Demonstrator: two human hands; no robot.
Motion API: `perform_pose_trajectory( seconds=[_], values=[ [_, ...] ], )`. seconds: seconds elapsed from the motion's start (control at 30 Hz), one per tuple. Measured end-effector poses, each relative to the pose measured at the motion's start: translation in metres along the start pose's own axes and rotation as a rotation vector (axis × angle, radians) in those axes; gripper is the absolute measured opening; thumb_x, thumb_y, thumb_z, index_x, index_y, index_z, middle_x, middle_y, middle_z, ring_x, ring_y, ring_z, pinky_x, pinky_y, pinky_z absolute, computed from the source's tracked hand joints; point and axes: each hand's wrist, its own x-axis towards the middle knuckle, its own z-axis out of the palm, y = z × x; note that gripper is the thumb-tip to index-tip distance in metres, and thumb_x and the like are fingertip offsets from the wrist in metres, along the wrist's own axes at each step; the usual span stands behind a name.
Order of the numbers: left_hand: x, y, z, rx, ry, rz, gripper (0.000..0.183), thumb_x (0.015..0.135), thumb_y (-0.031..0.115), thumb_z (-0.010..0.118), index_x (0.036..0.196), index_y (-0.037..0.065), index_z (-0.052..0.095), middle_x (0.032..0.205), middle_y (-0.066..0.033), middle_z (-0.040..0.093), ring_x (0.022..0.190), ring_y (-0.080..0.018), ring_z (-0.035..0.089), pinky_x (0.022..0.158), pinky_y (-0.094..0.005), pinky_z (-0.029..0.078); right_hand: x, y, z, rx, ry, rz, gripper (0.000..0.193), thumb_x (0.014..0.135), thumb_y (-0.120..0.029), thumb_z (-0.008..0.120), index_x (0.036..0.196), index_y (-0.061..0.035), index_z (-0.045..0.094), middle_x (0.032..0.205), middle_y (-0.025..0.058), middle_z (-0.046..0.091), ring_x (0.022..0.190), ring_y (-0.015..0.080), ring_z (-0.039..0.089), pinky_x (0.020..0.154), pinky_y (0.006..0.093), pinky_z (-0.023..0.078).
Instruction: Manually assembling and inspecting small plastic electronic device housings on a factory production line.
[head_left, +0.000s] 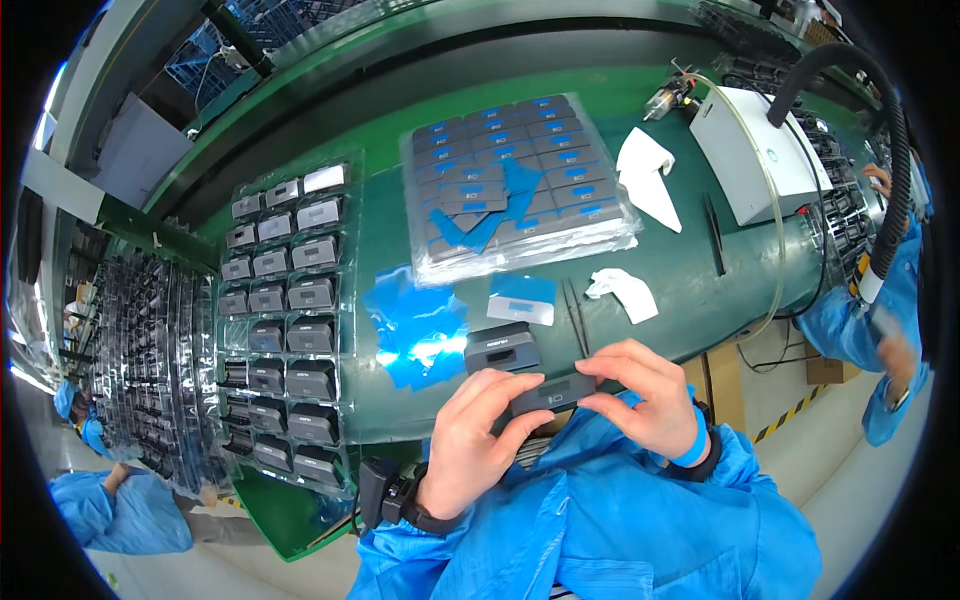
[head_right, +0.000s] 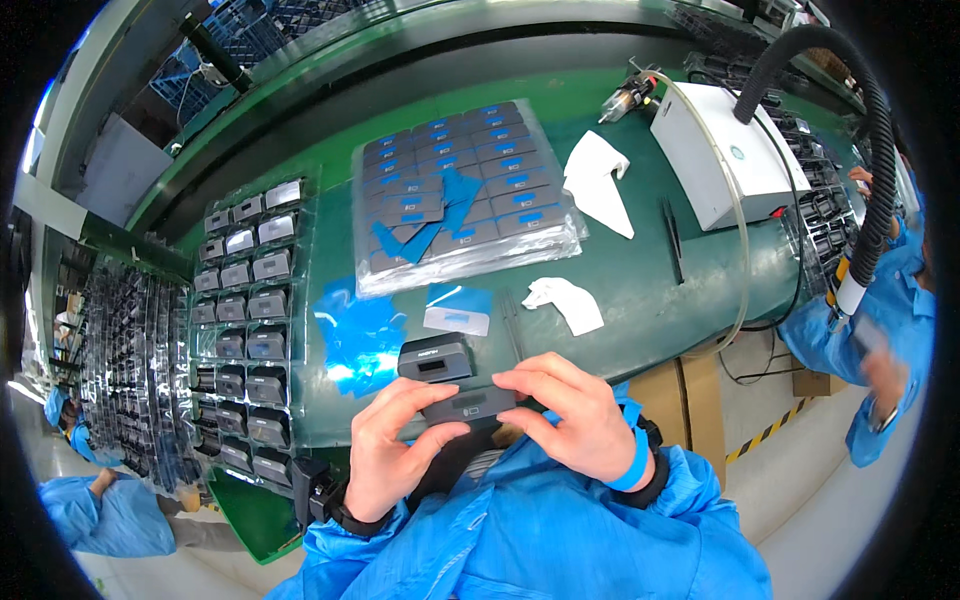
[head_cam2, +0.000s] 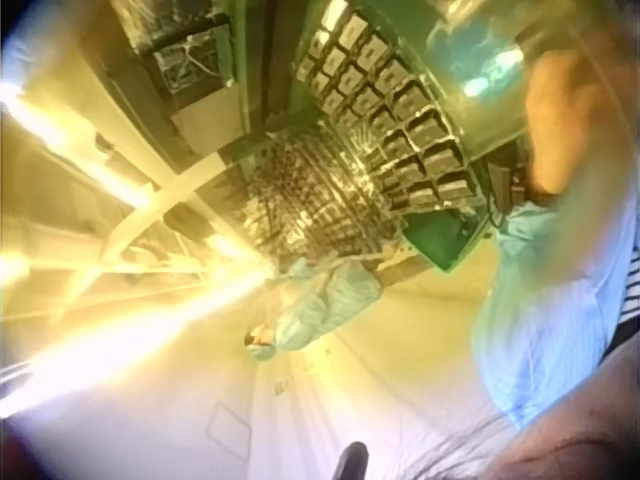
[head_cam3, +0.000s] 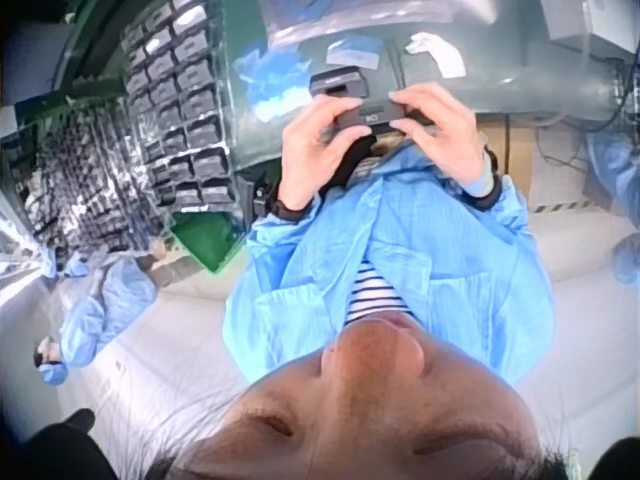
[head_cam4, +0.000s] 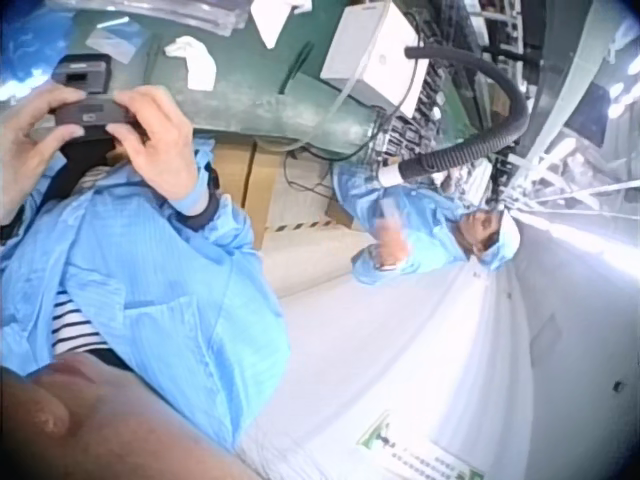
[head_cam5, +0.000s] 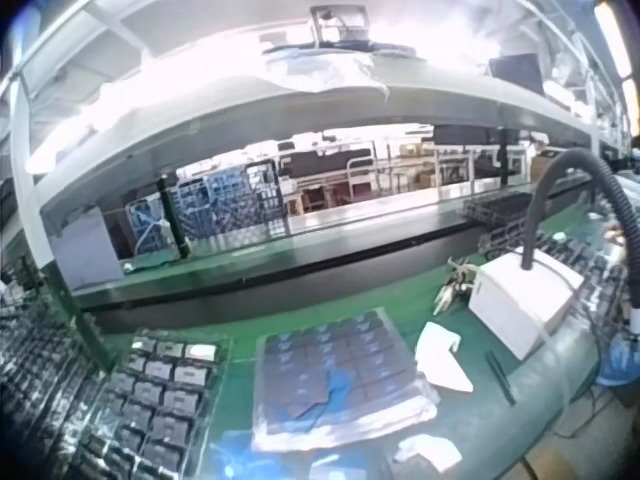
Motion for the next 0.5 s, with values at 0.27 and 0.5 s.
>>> perform_pose_trajectory(
  seconds=[0.27, 0.5],
  values=[
    [0.004, -0.018, -0.01, 0.364, 0.152, -0.067, 0.07, 0.06, 0.009, 0.081, 0.122, 0.004, 0.051, 0.113, -0.0149, 0.05, 0.104, -0.0334, 0.048, 0.088, -0.0411, 0.042, -0.017, 0.021, -0.019, 0.05, 0.094, 0.175, 0.031, 0.066, 0.001, 0.075, 0.095, 0.0007, 0.065, 0.076, 0.0071, 0.059, 0.07, 0.0141, 0.059, 0.064, 0.0262, 0.047],
    [0.01, -0.036, -0.001, 0.458, 0.12, -0.038, 0.053, 0.058, 0.005, 0.08, 0.107, 0.003, 0.061, 0.103, -0.0109, 0.054, 0.1, -0.0306, 0.049, 0.086, -0.0372, 0.043, -0.02, 0.017, -0.016, 0.234, 0.201, 0.216, 0.031, 0.067, 0.002, 0.072, 0.097, 0.0011, 0.064, 0.079, 0.005, 0.057, 0.073, 0.0126, 0.056, 0.069, 0.0248, 0.044]
  ],
)
